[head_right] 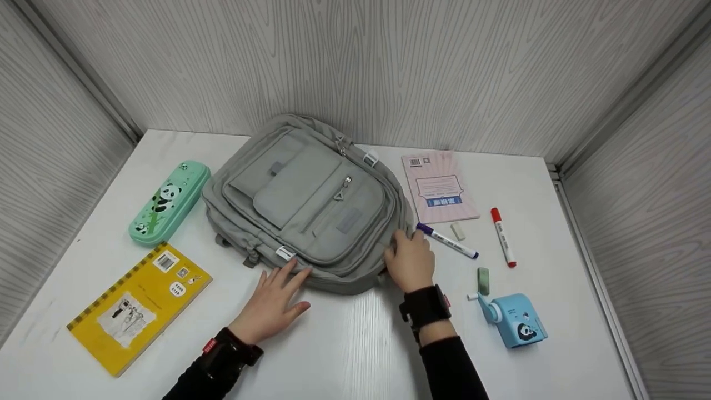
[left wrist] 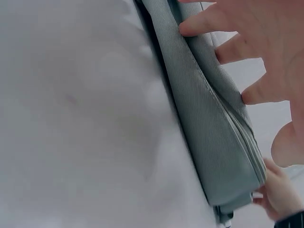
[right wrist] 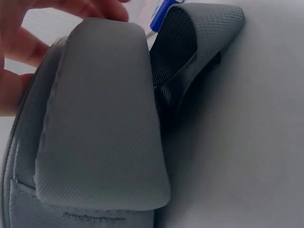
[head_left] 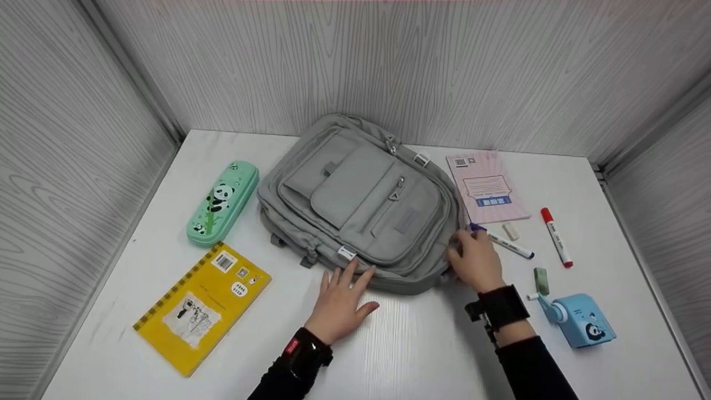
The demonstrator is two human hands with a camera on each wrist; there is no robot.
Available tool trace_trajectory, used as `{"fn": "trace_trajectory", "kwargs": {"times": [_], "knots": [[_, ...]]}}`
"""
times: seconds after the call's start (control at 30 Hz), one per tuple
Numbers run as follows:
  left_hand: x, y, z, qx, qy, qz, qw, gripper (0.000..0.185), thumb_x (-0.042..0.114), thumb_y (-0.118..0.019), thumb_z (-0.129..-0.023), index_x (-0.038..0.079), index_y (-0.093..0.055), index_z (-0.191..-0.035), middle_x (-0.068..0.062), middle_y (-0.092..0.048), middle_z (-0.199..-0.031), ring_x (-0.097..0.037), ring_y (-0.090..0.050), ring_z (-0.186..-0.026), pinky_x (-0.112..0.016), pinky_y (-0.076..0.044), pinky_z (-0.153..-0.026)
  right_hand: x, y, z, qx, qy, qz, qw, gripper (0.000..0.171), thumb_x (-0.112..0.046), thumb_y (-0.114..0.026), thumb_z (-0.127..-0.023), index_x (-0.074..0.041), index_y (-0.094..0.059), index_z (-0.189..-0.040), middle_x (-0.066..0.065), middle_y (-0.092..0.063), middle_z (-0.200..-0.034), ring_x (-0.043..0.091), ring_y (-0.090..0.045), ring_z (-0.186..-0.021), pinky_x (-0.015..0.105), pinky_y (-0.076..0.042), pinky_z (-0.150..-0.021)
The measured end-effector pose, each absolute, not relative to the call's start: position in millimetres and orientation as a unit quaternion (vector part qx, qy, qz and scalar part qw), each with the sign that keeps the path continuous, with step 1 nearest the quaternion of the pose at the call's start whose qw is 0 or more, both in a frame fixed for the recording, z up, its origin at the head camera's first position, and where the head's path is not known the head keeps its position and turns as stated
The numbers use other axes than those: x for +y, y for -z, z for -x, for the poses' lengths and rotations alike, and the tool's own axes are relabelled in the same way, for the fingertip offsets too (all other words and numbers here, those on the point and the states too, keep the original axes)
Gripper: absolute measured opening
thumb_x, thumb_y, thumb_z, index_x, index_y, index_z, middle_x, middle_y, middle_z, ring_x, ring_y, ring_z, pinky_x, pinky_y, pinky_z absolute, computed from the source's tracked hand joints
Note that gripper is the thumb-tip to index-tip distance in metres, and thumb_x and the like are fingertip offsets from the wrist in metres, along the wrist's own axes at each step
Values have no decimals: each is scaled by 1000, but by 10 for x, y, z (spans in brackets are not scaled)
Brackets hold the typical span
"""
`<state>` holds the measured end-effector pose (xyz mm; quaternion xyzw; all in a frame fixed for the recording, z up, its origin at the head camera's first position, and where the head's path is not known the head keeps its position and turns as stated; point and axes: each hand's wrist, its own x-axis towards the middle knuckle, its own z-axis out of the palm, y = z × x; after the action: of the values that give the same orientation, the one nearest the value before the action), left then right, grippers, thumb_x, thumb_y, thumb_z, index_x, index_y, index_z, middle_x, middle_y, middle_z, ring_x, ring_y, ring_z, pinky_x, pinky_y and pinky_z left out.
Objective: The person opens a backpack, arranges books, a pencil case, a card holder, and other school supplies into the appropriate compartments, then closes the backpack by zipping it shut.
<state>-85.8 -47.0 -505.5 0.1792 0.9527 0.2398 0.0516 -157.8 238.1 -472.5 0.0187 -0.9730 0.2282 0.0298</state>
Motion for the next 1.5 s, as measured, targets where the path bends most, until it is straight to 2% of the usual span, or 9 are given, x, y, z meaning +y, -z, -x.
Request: {"fn": "trace_trajectory", "kwargs": {"times": [0.27, 0.43, 0.6, 0.77, 1.03, 1.17, 1.3, 1.43, 1.5], "knots": [[-762, 5091, 934, 938, -312, -151, 13, 44, 36, -60, -96, 6, -57, -127, -30, -41, -148, -61, -39, -134, -72, -23, -114, 2101, 4805, 943, -970, -237, -44, 36, 18, -27, -68, -94, -9, -64, -91, 13, -54, -88, 19, -46, -68, 33, -38, -60], [-917, 5084, 1067, 938, -328, -117, -8, 30, 31, -60, -98, 3, -60, -108, -30, -43, -146, -50, -40, -138, -67, -26, -116, 1840, 4769, 602, -968, -239, -78, 7, 17, -27, -70, -92, -12, -67, -101, 7, -58, -87, 14, -50, -67, 31, -41, -61], [-1024, 5101, 1213, 940, -324, -99, -27, 26, 26, -62, -97, 1, -57, -94, -29, -45, -145, -48, -42, -137, -62, -32, -115, 1572, 4733, 317, -961, -240, -131, -32, 35, -34, -69, -92, -12, -64, -118, 5, -60, -87, 12, -54, -65, 29, -42, -58], [-1103, 5146, 1312, 939, -326, -95, -54, 14, 13, -60, -96, 0, -58, -93, -26, -50, -144, -51, -40, -138, -63, -35, -112, 1364, 4733, 195, -946, -260, -169, -94, 47, -35, -67, -93, -6, -57, -129, 8, -66, -91, 16, -60, -69, 31, -45, -60], [-1149, 5143, 1350, 939, -321, -98, -70, 9, 4, -57, -95, -5, -59, -94, -25, -52, -143, -47, -44, -137, -58, -38, -111, 1294, 4829, 156, -937, -278, -194, -91, 49, -34, -66, -94, -10, -53, -134, 6, -68, -92, 16, -63, -74, 31, -47, -62], [-1146, 5072, 1354, 946, -301, -96, -80, 9, 5, -59, -95, -4, -60, -95, -26, -53, -141, -47, -46, -134, -57, -38, -112, 1343, 4851, 197, -924, -312, -211, -68, 50, -33, -64, -96, -12, -51, -139, -3, -62, -82, 3, -53, -67, 24, -42, -60], [-1064, 4943, 1249, 952, -269, -93, -116, 15, 7, -62, -94, -3, -62, -105, -25, -56, -137, -45, -51, -130, -54, -40, -111, 1451, 4872, 274, -890, -408, -199, 43, 43, -17, -68, -93, -6, -55, -134, -5, -62, -72, -4, -50, -62, 18, -44, -57], [-865, 4822, 967, 940, -275, -152, -130, 31, 14, -67, -92, 0, -61, -120, -22, -58, -132, -39, -54, -125, -52, -43, -109, 1763, 4834, 544, -852, -487, -80, 176, 26, 2, -65, -89, 3, -61, -115, 8, -66, -73, -4, -49, -57, 18, -44, -51], [-760, 4794, 809, 931, -284, -202, -107, 39, 20, -68, -92, 3, -60, -126, -19, -59, -132, -36, -55, -126, -52, -44, -108, 1993, 4815, 778, -846, -502, 9, 181, 23, 3, -59, -92, 5, -61, -115, 16, -67, -85, -4, -49, -56, 17, -43, -52]]}}
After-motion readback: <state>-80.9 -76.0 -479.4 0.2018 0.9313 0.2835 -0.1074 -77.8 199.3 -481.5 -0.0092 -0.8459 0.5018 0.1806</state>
